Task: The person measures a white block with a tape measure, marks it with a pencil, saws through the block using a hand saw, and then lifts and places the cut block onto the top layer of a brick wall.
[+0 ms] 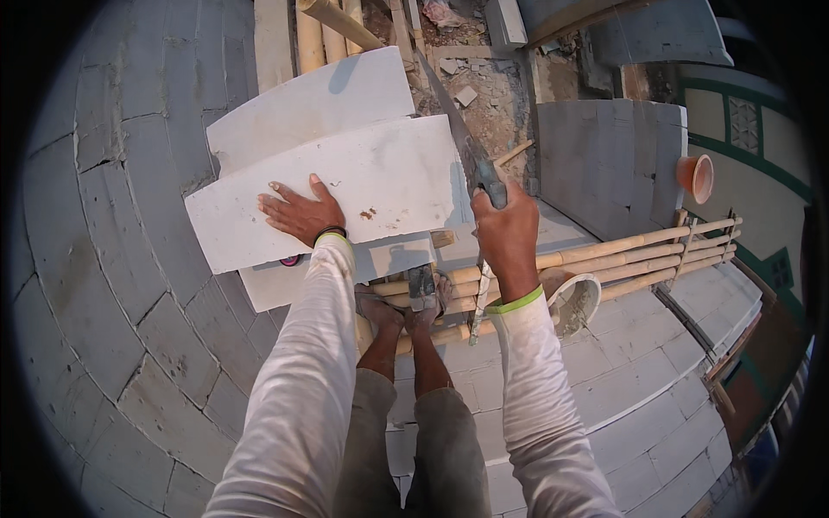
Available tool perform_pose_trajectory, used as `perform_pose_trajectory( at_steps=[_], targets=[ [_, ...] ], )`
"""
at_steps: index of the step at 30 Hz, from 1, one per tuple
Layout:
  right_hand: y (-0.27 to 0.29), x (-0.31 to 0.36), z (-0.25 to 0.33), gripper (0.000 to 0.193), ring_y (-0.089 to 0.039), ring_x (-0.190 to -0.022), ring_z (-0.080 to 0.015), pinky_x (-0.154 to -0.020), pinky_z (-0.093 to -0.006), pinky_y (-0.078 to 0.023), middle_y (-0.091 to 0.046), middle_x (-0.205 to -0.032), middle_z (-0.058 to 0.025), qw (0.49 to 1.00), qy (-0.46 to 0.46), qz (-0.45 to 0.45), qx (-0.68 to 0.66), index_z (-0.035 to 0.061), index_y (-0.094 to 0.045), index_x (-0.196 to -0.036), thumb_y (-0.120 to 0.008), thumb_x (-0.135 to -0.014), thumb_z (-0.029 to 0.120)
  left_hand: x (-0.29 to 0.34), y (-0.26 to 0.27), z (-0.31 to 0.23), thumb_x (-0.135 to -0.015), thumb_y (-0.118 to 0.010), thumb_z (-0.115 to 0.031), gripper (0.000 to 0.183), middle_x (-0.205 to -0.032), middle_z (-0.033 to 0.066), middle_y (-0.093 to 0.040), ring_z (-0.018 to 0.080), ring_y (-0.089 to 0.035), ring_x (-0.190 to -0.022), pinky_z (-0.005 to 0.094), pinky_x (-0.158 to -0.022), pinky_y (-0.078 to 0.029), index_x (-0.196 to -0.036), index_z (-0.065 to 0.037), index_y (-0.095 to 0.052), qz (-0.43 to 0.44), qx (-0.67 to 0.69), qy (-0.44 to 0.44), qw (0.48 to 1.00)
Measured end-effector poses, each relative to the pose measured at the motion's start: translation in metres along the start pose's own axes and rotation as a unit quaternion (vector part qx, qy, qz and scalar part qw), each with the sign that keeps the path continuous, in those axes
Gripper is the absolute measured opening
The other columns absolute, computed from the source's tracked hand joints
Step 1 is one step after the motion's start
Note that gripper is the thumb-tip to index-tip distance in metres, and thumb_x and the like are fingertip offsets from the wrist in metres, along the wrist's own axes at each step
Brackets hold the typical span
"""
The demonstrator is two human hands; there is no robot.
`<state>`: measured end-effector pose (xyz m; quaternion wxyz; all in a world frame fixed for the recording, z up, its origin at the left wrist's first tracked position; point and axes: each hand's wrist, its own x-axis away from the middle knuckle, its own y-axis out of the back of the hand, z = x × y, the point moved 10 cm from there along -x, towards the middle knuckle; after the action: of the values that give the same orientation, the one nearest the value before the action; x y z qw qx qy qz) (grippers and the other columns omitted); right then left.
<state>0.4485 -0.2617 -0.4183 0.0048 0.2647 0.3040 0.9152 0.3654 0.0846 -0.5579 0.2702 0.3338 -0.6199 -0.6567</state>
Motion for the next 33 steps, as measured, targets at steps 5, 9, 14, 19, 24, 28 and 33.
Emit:
perform_pose_trajectory(
  at_steps=[5,9,14,19,24,28,33],
  targets=[
    [0.034,0.109,-0.012,0.047,-0.071,-0.090,-0.0180,-0.079,-0.0312,-0.055,-0.073,-0.097,-0.0196,0.998,0.021,-0.025,-0.046,-0.0094,-0.057,-0.128,-0.061,-0.083,0.000,-0.014,0.010,0.011,-0.097,-0.039,-0.058,0.081,-0.159,0.0278,-0.016,0.0381,-0.010,-0.150,0.0502,-0.121,-0.006,-0.153,-0.002,-0.025,0.003,-0.017,0.002,1.000],
    [0.000,-0.011,0.017,0.038,-0.068,-0.084,-0.0411,-0.080,-0.0415,-0.053,-0.069,-0.089,-0.0274,0.999,0.020,-0.029,0.026,-0.0092,-0.063,-0.115,-0.062,-0.082,0.010,-0.008,0.007,-0.009,-0.096,-0.041,-0.058,0.081,-0.158,0.0275,-0.018,0.0381,-0.011,-0.150,0.0509,-0.121,-0.008,-0.152,-0.001,-0.027,-0.010,0.008,-0.004,1.000],
    [-0.008,-0.021,0.009,0.038,-0.067,-0.089,-0.0424,-0.083,-0.0443,-0.051,-0.068,-0.093,-0.0286,0.992,0.084,-0.064,0.065,-0.0060,-0.064,-0.115,-0.064,-0.081,0.013,-0.021,0.006,0.018,-0.095,-0.043,-0.060,0.081,-0.156,0.0264,-0.024,0.0378,-0.015,-0.148,0.0504,-0.120,-0.010,-0.150,-0.002,-0.030,0.024,0.044,0.042,0.998],
    [-0.002,0.023,-0.003,0.042,-0.069,-0.090,-0.0395,-0.083,-0.0415,-0.052,-0.069,-0.096,-0.0267,0.998,0.056,-0.022,0.008,-0.0030,-0.061,-0.123,-0.063,-0.084,0.010,-0.059,-0.007,0.066,-0.095,-0.037,-0.064,0.083,-0.158,0.0260,-0.022,0.0387,-0.015,-0.149,0.0514,-0.120,-0.012,-0.152,-0.004,-0.030,-0.046,0.007,0.155,0.987],
    [0.046,0.155,-0.037,0.045,-0.069,-0.075,-0.0168,-0.071,-0.0315,-0.055,-0.072,-0.092,-0.0170,0.999,0.002,-0.035,0.007,-0.0064,-0.057,-0.129,-0.061,-0.085,0.003,-0.055,-0.011,0.064,-0.095,-0.033,-0.067,0.086,-0.158,0.0271,-0.019,0.0406,-0.014,-0.149,0.0511,-0.120,-0.012,-0.152,-0.003,-0.028,-0.025,-0.012,0.140,0.990],
    [0.016,0.099,-0.014,0.044,-0.071,-0.077,-0.0230,-0.072,-0.0341,-0.054,-0.071,-0.090,-0.0193,0.998,0.008,-0.049,0.027,-0.0057,-0.058,-0.127,-0.062,-0.084,0.004,-0.060,-0.004,0.059,-0.095,-0.033,-0.067,0.086,-0.158,0.0281,-0.020,0.0410,-0.014,-0.149,0.0511,-0.121,-0.012,-0.152,-0.002,-0.028,-0.028,-0.027,0.124,0.992],
    [-0.016,-0.012,0.002,0.042,-0.069,-0.084,-0.0389,-0.077,-0.0391,-0.053,-0.069,-0.095,-0.0260,0.998,-0.008,-0.027,0.055,-0.0033,-0.059,-0.125,-0.062,-0.087,0.012,-0.060,-0.015,0.048,-0.096,-0.033,-0.066,0.086,-0.158,0.0287,-0.018,0.0412,-0.011,-0.149,0.0508,-0.121,-0.011,-0.152,-0.001,-0.026,-0.004,-0.020,0.127,0.992]
  ],
)
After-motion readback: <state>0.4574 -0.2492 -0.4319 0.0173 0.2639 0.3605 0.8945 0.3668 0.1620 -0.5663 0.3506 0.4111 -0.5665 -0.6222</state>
